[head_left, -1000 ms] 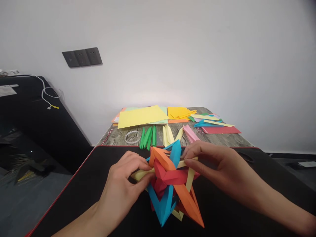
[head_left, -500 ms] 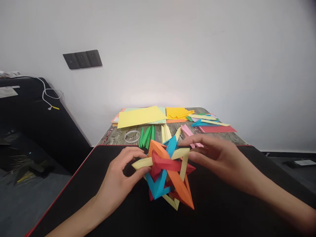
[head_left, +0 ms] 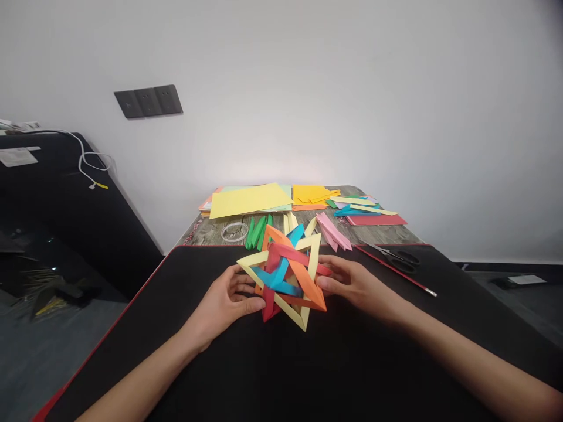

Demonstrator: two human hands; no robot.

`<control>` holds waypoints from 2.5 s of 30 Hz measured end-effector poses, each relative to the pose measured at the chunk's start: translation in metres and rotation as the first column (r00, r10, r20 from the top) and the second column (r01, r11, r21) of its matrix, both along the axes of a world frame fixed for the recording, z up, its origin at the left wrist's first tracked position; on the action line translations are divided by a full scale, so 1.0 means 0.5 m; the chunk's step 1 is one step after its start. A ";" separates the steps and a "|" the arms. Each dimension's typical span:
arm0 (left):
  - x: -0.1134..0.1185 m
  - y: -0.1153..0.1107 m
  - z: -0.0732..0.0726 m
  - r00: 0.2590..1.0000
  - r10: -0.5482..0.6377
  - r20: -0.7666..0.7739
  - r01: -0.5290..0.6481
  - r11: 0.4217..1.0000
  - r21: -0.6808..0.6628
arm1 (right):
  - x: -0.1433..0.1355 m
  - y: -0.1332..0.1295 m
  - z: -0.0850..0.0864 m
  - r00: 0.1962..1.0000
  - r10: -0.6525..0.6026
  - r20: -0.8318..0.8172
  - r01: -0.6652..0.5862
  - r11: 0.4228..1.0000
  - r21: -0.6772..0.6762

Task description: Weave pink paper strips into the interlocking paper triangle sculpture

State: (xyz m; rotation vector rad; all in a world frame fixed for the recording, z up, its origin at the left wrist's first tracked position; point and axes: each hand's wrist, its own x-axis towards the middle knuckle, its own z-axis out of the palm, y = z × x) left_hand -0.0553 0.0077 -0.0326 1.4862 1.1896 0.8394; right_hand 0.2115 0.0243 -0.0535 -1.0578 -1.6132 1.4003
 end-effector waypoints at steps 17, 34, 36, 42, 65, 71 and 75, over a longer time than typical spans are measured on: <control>0.054 0.021 -0.040 0.987 -0.032 0.155 -0.019 0.947 0.320 | -0.029 -0.020 0.028 0.947 -0.249 -0.204 0.281 0.949 0.145; 0.047 0.027 -0.076 0.992 0.030 0.120 -0.076 0.911 0.405 | -0.053 -0.038 -0.016 0.820 -0.552 -0.149 0.549 0.687 0.477; 0.047 0.030 -0.079 0.992 0.057 0.112 -0.098 0.909 0.405 | -0.059 -0.040 -0.017 0.821 -0.554 -0.138 0.544 0.685 0.484; 0.050 0.032 -0.084 0.986 0.087 0.142 -0.144 0.875 0.462 | -0.060 -0.019 -0.033 0.853 -0.492 -0.176 0.521 0.773 0.362; 0.045 0.008 -0.064 0.983 0.163 0.088 -0.153 0.442 0.884 | -0.053 -0.004 -0.024 0.689 -0.469 -0.552 0.409 0.881 -0.238; 0.046 0.005 -0.062 0.986 0.167 0.017 -0.084 0.404 0.911 | -0.051 -0.004 -0.025 0.691 -0.463 -0.555 0.388 0.886 -0.255; 0.044 0.008 -0.065 0.984 0.178 0.009 -0.082 0.409 0.909 | -0.049 -0.004 -0.026 0.698 -0.447 -0.560 0.368 0.894 -0.255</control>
